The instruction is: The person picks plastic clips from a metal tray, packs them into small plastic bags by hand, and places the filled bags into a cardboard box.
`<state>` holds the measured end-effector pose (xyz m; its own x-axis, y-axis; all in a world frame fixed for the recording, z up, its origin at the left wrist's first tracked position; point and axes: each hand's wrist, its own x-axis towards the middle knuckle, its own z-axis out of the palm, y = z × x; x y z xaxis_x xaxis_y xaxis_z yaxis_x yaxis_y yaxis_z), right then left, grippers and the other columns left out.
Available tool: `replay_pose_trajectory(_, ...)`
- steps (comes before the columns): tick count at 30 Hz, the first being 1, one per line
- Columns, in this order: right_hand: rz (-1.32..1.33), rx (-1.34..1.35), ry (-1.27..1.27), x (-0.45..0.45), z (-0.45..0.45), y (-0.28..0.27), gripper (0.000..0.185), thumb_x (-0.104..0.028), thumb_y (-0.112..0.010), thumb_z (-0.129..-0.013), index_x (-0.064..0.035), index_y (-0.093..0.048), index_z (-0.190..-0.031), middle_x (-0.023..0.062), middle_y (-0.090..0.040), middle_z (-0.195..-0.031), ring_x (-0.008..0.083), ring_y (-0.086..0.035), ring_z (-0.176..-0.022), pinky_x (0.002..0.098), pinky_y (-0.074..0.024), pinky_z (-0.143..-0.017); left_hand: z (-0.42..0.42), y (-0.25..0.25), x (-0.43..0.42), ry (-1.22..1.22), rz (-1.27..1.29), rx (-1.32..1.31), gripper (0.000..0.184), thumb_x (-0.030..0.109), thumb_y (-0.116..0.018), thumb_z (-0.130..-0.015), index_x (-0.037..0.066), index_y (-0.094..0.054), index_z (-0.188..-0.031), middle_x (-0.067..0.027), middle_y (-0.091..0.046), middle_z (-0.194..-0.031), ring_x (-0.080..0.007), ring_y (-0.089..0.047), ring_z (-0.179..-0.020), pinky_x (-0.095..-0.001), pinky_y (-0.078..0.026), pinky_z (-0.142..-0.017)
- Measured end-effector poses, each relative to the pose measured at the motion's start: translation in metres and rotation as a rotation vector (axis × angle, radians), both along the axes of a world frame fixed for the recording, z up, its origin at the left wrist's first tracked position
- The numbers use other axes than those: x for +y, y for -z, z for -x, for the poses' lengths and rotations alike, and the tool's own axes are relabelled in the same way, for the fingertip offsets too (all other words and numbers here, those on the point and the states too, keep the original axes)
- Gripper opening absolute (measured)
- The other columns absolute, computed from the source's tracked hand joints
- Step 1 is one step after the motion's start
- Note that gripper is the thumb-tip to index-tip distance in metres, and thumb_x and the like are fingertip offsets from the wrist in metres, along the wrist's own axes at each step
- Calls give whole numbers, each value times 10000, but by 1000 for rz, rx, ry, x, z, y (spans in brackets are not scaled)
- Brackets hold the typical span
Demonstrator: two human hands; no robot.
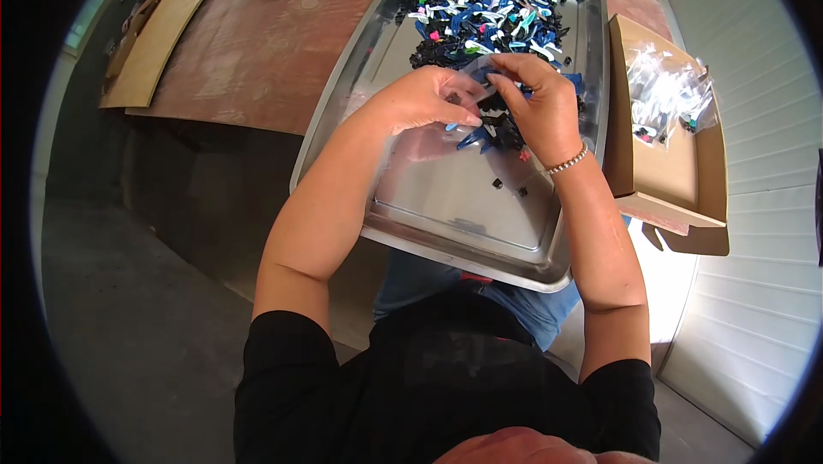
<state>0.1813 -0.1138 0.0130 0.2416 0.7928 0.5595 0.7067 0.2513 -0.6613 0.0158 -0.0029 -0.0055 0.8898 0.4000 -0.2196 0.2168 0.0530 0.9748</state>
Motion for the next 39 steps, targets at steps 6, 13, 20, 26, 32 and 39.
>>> replay_pose_trajectory(6,66,98,10,-2,0,-1,113,-23,-671,-809,-14,-664,-922,64,-658,-858,122,-628,-738,243,-504,-664,4,-3,9,-220,135,-14,403,135,-734,-778,50,-592,-1146,-46,-664,-972,-114,-614,-901,-270,-458,-788)
replay_pose_trajectory(13,419,-533,-436,-8,12,14,118,-104,-651,-719,-42,-661,-819,93,-622,-868,282,-579,-901,388,-478,-803,8,-8,13,-354,167,-50,369,178,-723,-800,80,-610,-1138,-44,-674,-984,-134,-622,-948,-313,-450,-837)
replay_pose_trajectory(20,444,-615,-375,-5,12,16,98,-105,-626,-728,-37,-605,-795,96,-594,-810,291,-585,-844,389,-484,-749,12,-15,11,-314,286,-117,335,199,-719,-806,75,-616,-1100,-53,-673,-982,-146,-620,-947,-337,-430,-865)
replay_pose_trajectory(26,296,-248,-269,-4,9,1,86,-37,-620,-734,-17,-577,-805,117,-607,-751,304,-596,-688,358,-479,-635,8,-9,11,-282,220,-47,363,195,-701,-825,81,-604,-1156,-50,-664,-1011,-141,-609,-974,-316,-445,-845)
replay_pose_trajectory(32,401,-323,-352,-7,-1,8,181,-111,-700,-726,-32,-638,-876,109,-638,-811,291,-614,-743,363,-493,-682,8,-7,12,-254,206,-34,376,212,-687,-836,80,-592,-1175,-52,-664,-1009,-138,-606,-988,-319,-447,-851)
replay_pose_trajectory(39,619,-538,-383,-12,15,12,134,-105,-619,-721,-63,-624,-848,116,-621,-868,312,-603,-847,409,-486,-742,10,-14,13,-345,317,-98,344,275,-614,-896,70,-600,-1171,-62,-668,-998,-139,-621,-953,-298,-458,-827)
